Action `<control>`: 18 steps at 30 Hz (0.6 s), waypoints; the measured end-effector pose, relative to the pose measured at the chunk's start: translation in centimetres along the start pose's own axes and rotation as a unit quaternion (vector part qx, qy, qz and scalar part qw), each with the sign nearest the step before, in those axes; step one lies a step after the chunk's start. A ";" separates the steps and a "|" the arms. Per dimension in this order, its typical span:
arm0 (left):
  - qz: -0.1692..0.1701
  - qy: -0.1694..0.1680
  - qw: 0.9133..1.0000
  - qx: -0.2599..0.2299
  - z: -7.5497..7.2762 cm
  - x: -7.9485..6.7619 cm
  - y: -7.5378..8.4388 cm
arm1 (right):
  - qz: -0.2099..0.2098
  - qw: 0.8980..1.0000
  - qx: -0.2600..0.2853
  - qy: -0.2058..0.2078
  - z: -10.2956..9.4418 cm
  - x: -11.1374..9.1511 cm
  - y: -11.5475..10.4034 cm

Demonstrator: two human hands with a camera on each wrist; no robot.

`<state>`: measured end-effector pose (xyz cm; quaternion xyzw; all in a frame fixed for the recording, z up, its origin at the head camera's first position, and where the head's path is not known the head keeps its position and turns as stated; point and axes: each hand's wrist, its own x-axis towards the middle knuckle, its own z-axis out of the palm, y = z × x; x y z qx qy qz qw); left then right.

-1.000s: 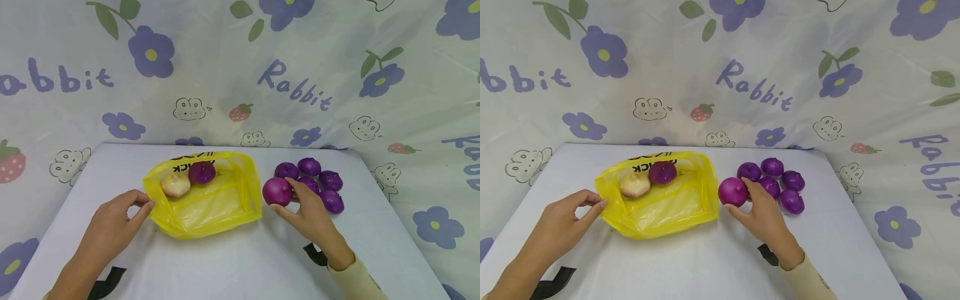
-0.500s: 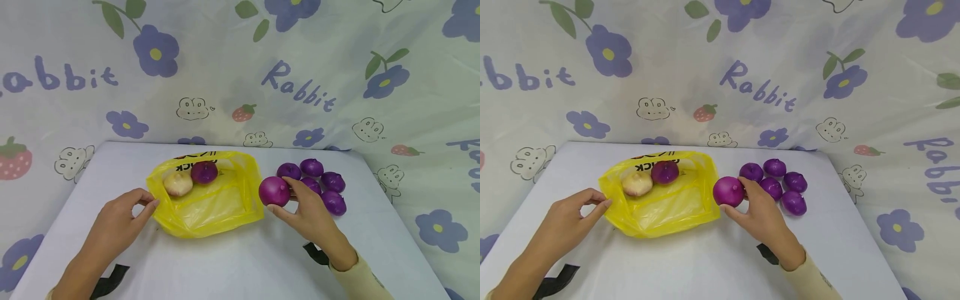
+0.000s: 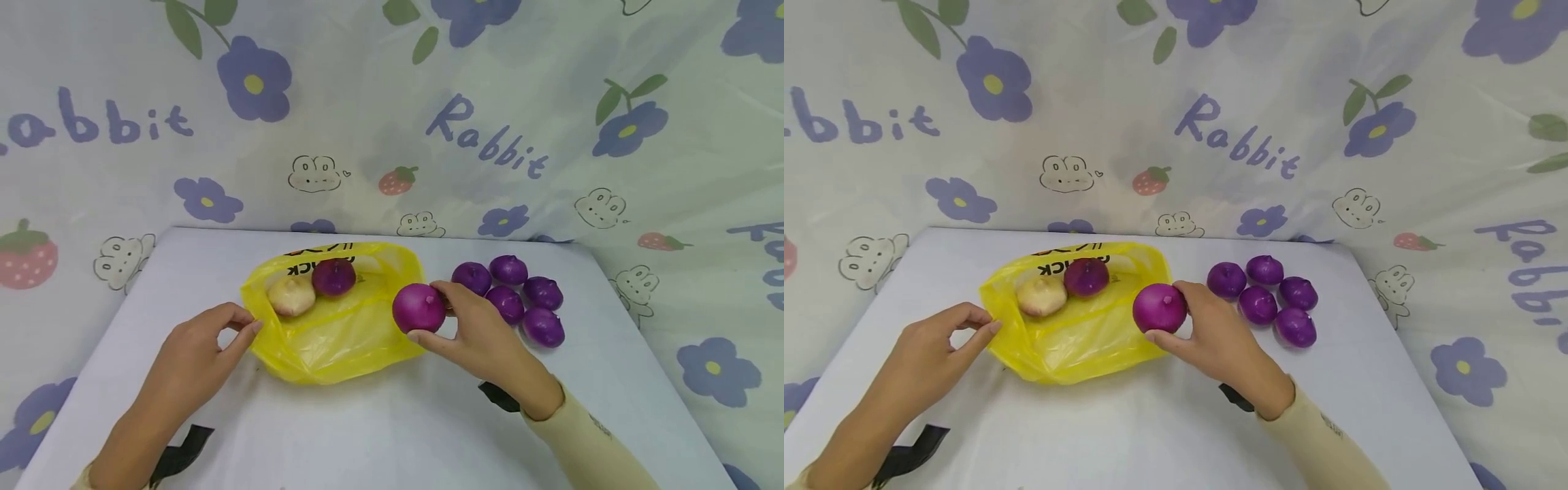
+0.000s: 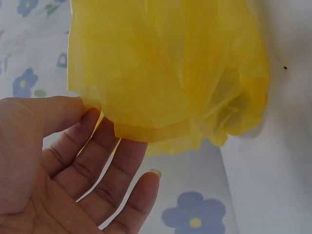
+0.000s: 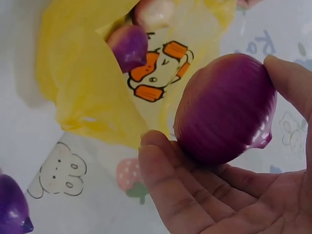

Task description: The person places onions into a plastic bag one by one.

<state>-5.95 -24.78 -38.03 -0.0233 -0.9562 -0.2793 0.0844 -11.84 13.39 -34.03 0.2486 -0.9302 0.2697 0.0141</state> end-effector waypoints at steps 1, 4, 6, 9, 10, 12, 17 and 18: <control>0.000 0.000 1.000 0.001 0.0 0.0 0.0 | -0.001 1.000 0.000 -0.007 0.0 0.2 -0.1; -0.005 -0.002 1.000 0.003 0.0 0.1 0.1 | -0.001 1.000 -0.007 -0.030 0.0 0.8 -0.6; -0.008 -0.002 1.000 0.005 0.1 0.0 0.0 | 0.000 0.999 -0.013 -0.045 -0.1 1.3 -0.9; -0.001 0.006 1.000 0.004 0.2 0.0 0.0 | -0.001 0.998 -0.021 -0.065 -0.1 1.9 -1.5; 0.001 0.008 1.000 0.004 0.2 0.0 0.0 | -0.004 0.997 -0.022 -0.070 -0.1 2.1 -1.7; 0.005 0.012 1.000 0.004 0.2 0.1 0.0 | -0.017 0.997 -0.024 -0.075 0.0 2.6 -2.1; 0.002 0.013 1.000 0.005 0.2 0.1 0.2 | -0.052 0.995 -0.019 -0.080 0.6 3.5 -3.0; 0.003 0.013 1.000 0.006 0.2 0.1 0.2 | -0.055 0.995 -0.018 -0.081 0.8 3.7 -3.0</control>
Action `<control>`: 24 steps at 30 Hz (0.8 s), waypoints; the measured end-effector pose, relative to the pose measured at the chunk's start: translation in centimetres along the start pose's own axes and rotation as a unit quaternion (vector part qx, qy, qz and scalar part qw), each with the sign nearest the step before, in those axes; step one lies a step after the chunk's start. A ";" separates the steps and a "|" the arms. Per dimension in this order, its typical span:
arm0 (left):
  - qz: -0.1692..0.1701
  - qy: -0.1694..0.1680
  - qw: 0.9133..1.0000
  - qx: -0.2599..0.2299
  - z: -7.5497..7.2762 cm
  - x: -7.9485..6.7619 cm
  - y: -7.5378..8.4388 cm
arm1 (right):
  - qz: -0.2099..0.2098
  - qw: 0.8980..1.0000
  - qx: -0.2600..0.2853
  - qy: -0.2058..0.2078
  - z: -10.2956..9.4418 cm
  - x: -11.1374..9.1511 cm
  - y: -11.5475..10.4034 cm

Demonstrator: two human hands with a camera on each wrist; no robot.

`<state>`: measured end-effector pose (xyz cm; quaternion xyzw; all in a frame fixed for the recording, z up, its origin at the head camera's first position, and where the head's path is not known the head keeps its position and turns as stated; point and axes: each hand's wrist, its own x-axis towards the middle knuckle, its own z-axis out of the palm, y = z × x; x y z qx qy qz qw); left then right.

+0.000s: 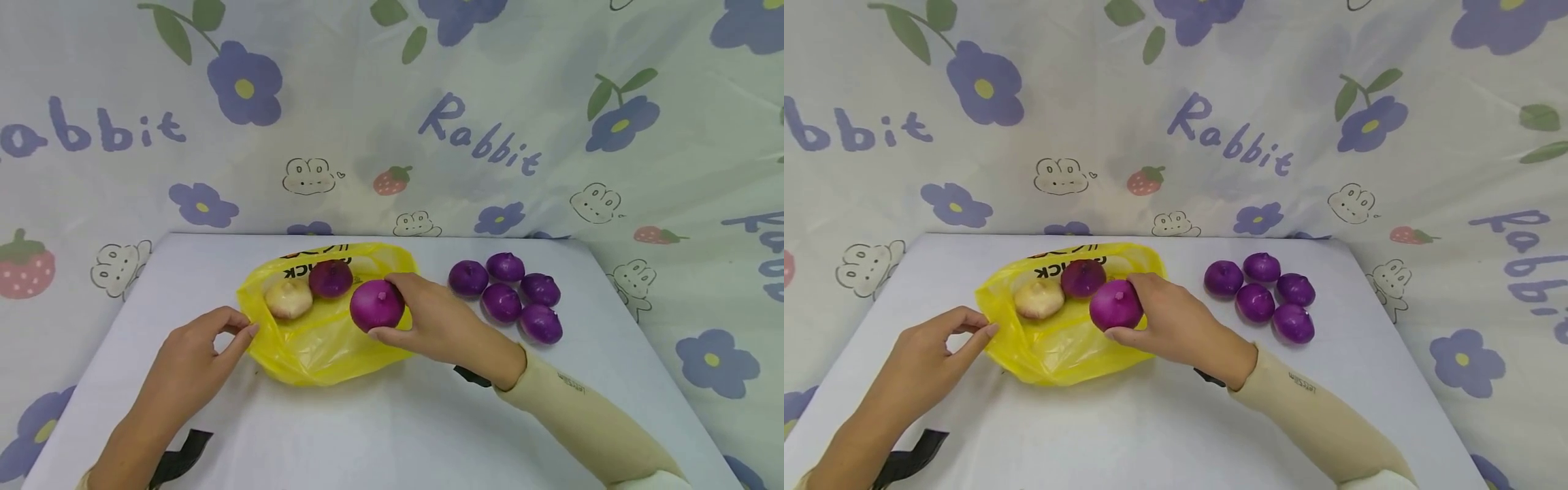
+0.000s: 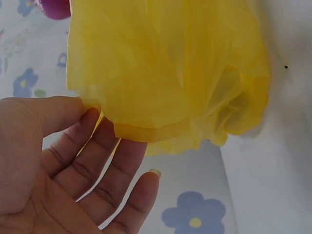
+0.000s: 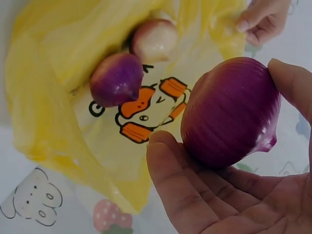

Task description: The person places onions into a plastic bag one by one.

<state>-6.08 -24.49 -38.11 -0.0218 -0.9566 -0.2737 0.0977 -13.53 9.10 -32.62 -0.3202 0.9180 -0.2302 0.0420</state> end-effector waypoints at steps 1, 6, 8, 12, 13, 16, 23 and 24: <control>0.000 0.000 1.000 0.000 0.0 0.0 0.0 | -0.002 1.000 0.001 -0.001 0.1 0.2 -0.1; 0.001 -0.006 1.000 -0.002 0.1 0.1 -0.1 | 0.002 1.000 0.002 -0.005 0.5 1.1 -0.2; 0.000 -0.009 1.000 -0.004 0.0 0.1 -0.1 | 0.007 1.000 0.005 -0.008 0.7 1.5 -0.3; -0.002 -0.015 1.000 -0.006 -0.1 0.1 -0.2 | 0.013 1.000 0.012 -0.015 0.9 2.3 -0.2; -0.002 -0.014 1.000 -0.005 -0.1 0.1 -0.2 | 0.015 1.000 0.013 -0.017 0.9 2.5 -0.1; 0.001 -0.007 1.000 -0.003 -0.2 0.1 -0.2 | 0.018 0.999 0.017 -0.025 1.2 3.1 0.1; 0.000 -0.006 1.000 -0.005 -0.2 0.2 -0.3 | 0.042 0.998 0.004 -0.054 2.0 5.1 0.6; 0.001 -0.006 1.000 -0.006 -0.2 0.2 -0.4 | 0.047 0.997 0.002 -0.057 2.2 5.4 0.6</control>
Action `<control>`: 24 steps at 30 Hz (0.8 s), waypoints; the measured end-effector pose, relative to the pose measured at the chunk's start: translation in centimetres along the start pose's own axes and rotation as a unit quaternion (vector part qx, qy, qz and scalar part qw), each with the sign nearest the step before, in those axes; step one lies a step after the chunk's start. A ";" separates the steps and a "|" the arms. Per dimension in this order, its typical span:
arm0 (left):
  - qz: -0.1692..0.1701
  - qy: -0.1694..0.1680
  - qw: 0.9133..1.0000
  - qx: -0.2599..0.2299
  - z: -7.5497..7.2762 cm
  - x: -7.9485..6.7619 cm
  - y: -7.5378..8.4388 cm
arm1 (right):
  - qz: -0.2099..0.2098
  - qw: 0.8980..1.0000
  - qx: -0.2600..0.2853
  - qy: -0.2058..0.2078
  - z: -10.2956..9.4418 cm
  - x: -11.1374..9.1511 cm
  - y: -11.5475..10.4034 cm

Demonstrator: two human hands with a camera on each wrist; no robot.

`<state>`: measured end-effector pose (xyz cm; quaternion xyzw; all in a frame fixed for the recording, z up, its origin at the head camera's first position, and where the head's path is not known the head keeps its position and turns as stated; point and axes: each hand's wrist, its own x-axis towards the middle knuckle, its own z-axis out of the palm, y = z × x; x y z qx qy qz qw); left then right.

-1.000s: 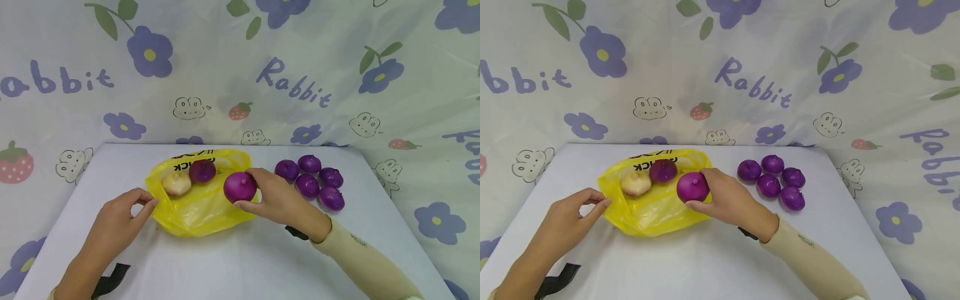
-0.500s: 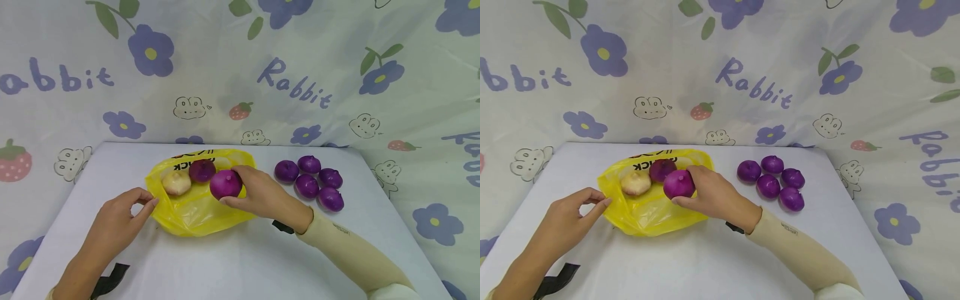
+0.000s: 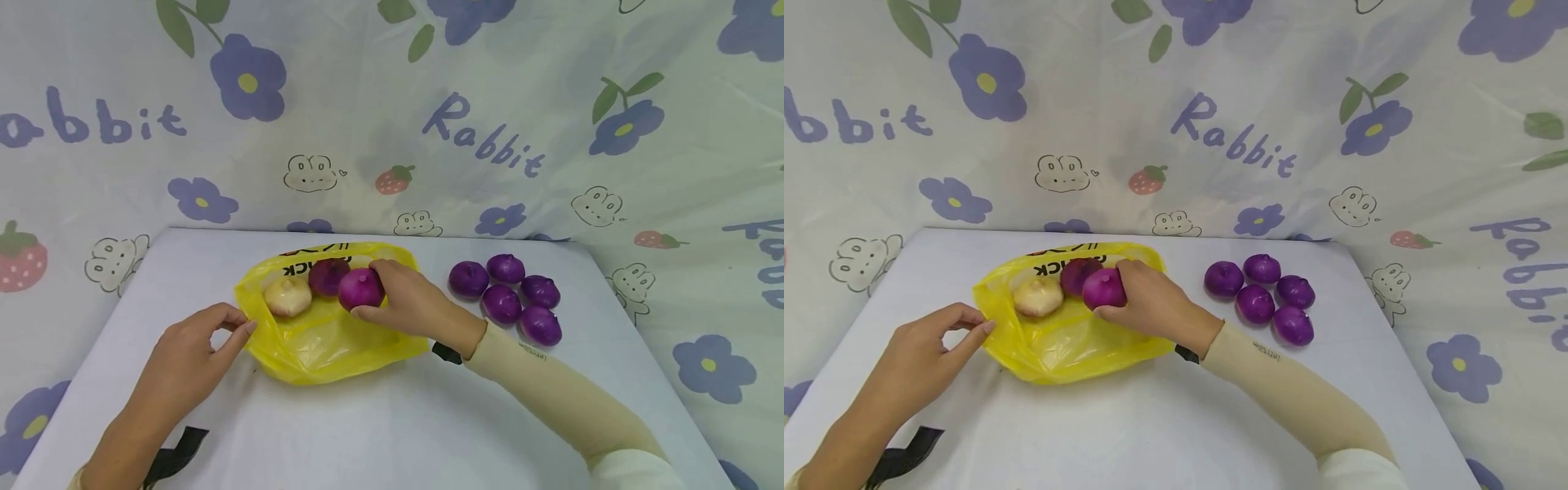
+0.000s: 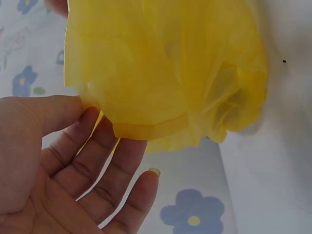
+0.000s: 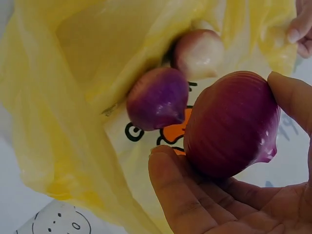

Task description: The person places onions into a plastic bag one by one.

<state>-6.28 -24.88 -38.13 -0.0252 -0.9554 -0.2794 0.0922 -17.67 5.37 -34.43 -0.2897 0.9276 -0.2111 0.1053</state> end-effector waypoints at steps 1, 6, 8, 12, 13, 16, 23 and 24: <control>0.000 0.000 1.000 0.000 0.0 0.0 0.0 | 0.006 1.000 -0.001 -0.003 0.1 0.3 0.0; 0.004 0.001 1.000 -0.003 0.0 0.0 -0.2 | 0.034 0.999 -0.006 -0.011 0.5 1.7 0.2; 0.006 0.001 1.000 -0.004 0.0 0.0 -0.3 | 0.044 0.999 -0.002 -0.013 0.6 2.2 0.2; 0.010 0.000 1.000 -0.006 0.0 0.0 -0.3 | 0.062 0.998 0.007 -0.015 0.9 3.0 0.2; 0.009 -0.002 1.000 -0.007 0.0 -0.1 -0.3 | 0.066 0.998 0.009 -0.014 0.9 3.2 0.2; 0.006 -0.007 1.000 -0.009 0.0 -0.1 -0.3 | 0.080 0.997 0.010 -0.012 1.1 3.7 0.4; 0.010 -0.007 1.000 -0.009 0.2 0.0 -0.2 | 0.090 0.996 0.005 -0.003 2.1 4.7 1.4; 0.011 -0.007 1.000 -0.009 0.2 0.0 -0.3 | 0.091 0.996 0.004 -0.002 2.2 4.8 1.5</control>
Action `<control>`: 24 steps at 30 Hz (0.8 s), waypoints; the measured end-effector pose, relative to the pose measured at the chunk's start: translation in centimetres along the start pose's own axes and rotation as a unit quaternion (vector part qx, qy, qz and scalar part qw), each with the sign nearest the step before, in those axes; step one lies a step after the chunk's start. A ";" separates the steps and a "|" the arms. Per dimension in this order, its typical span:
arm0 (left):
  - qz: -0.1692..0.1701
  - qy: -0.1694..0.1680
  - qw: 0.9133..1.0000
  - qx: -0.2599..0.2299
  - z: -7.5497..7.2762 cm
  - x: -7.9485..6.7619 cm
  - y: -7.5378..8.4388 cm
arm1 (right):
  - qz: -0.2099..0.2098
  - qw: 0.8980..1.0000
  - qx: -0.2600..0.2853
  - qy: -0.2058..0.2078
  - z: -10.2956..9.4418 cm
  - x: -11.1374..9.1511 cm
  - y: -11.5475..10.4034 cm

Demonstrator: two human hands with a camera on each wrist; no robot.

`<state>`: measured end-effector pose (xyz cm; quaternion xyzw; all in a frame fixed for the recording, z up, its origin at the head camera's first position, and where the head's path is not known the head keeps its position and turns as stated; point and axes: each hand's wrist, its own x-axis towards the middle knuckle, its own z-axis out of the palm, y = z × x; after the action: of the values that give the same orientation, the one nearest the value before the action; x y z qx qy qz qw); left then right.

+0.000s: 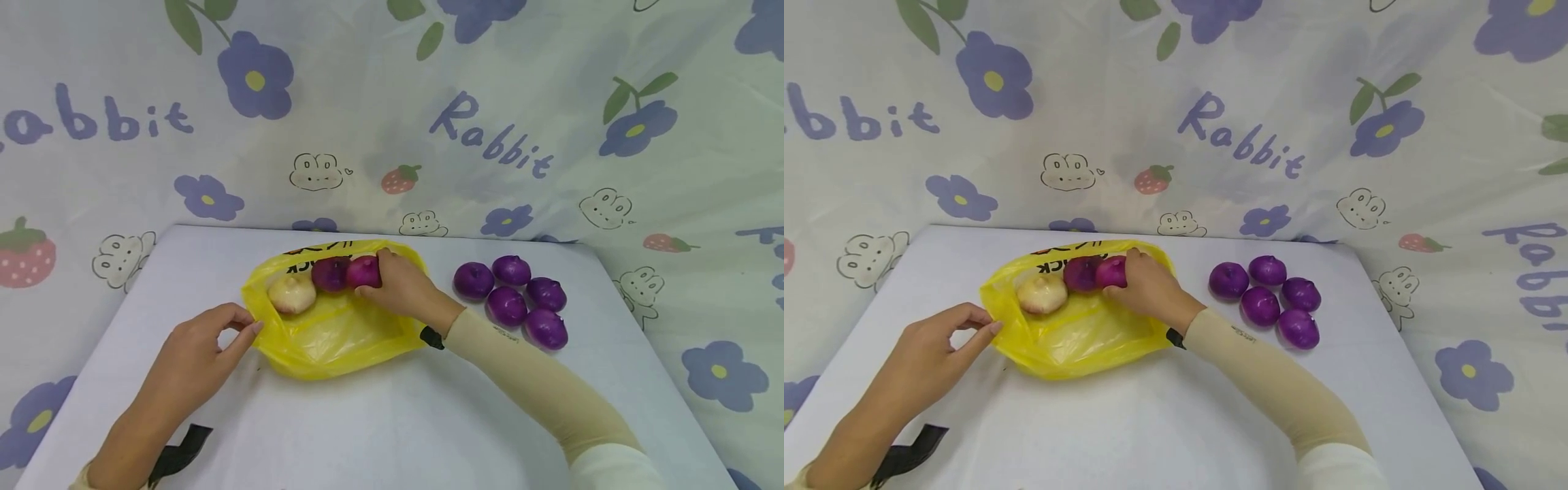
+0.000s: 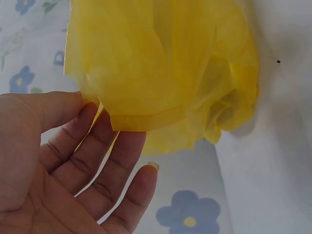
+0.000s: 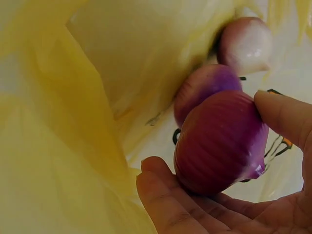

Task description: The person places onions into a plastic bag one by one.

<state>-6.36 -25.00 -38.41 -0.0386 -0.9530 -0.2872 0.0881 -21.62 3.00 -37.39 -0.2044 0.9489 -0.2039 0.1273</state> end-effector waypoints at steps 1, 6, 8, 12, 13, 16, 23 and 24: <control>0.001 -0.001 1.000 0.000 0.0 0.0 0.0 | 0.001 1.000 0.000 0.001 0.1 0.1 0.0; 0.003 -0.007 1.000 -0.003 0.1 0.0 0.0 | 0.012 1.000 -0.014 0.011 0.6 0.8 0.1; 0.002 -0.009 1.000 -0.003 0.1 0.0 0.0 | 0.019 0.999 -0.022 0.015 0.8 1.2 0.2; 0.002 -0.011 1.000 -0.003 0.2 0.0 0.0 | 0.027 0.999 -0.031 0.022 1.7 2.0 0.5; 0.001 -0.012 1.000 -0.002 0.2 0.0 0.0 | 0.029 0.999 -0.031 0.023 1.9 2.2 0.6; 0.002 -0.010 1.000 -0.001 0.2 0.0 0.1 | 0.033 0.999 -0.028 0.025 2.3 2.6 0.9; 0.008 -0.007 1.000 0.000 0.2 0.0 0.1 | 0.040 0.998 -0.037 0.032 2.5 3.1 0.9; 0.010 -0.005 1.000 -0.001 0.1 0.0 0.0 | 0.042 0.998 -0.040 0.034 2.5 3.2 0.9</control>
<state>-6.37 -24.89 -38.50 -0.0498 -0.9529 -0.2866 0.0858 -23.92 1.50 -40.49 -0.1622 0.9678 -0.1672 0.0951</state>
